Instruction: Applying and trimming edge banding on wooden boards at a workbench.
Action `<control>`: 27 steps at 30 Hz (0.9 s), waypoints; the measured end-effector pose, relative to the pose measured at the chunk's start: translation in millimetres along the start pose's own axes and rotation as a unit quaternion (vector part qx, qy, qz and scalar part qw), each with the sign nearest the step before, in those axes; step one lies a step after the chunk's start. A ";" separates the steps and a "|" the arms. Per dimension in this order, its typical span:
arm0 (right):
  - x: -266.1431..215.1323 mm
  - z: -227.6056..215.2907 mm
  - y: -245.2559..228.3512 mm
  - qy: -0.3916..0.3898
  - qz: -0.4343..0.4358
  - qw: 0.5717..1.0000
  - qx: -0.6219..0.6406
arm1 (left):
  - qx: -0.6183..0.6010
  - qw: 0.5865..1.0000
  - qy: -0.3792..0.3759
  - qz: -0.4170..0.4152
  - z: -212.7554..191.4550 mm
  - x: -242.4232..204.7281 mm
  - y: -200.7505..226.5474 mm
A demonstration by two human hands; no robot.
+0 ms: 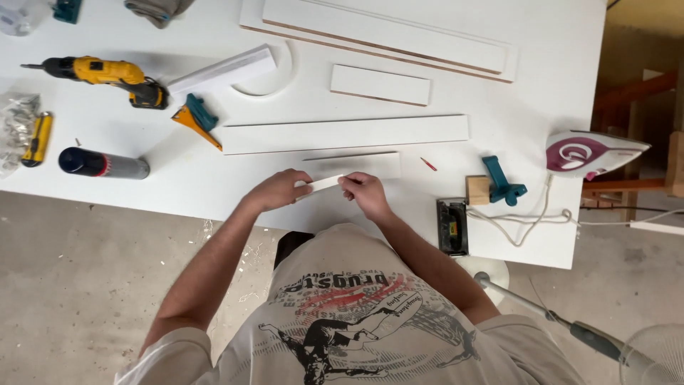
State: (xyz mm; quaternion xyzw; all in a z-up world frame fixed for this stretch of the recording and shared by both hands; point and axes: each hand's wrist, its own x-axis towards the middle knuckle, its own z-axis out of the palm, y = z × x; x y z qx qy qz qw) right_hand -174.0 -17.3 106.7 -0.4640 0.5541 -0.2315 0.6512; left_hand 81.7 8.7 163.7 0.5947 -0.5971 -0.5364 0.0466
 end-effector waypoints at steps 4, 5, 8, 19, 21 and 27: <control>36.3 -56.8 51.4 0.145 0.031 0.987 0.054 | 0.001 0.997 -0.035 -0.069 -16.5 6.7 -8.7; 43.4 -71.4 58.6 0.192 0.030 0.979 0.067 | 0.010 0.996 -0.039 -0.084 -19.9 11.6 -14.8; 53.2 -103.5 58.2 0.251 0.013 0.966 0.056 | 0.063 0.992 -0.015 -0.107 -23.9 40.1 -51.7; 69.2 -97.3 56.0 0.323 0.033 0.945 0.033 | 0.267 0.943 0.015 -0.198 0.1 163.3 -92.4; 69.3 -100.4 53.8 0.318 0.031 0.947 0.039 | 0.268 0.941 0.030 -0.204 2.1 165.0 -88.0; 74.1 -104.8 61.8 0.292 0.031 0.956 0.000 | 0.267 0.939 -0.007 -0.217 -3.4 140.4 -56.5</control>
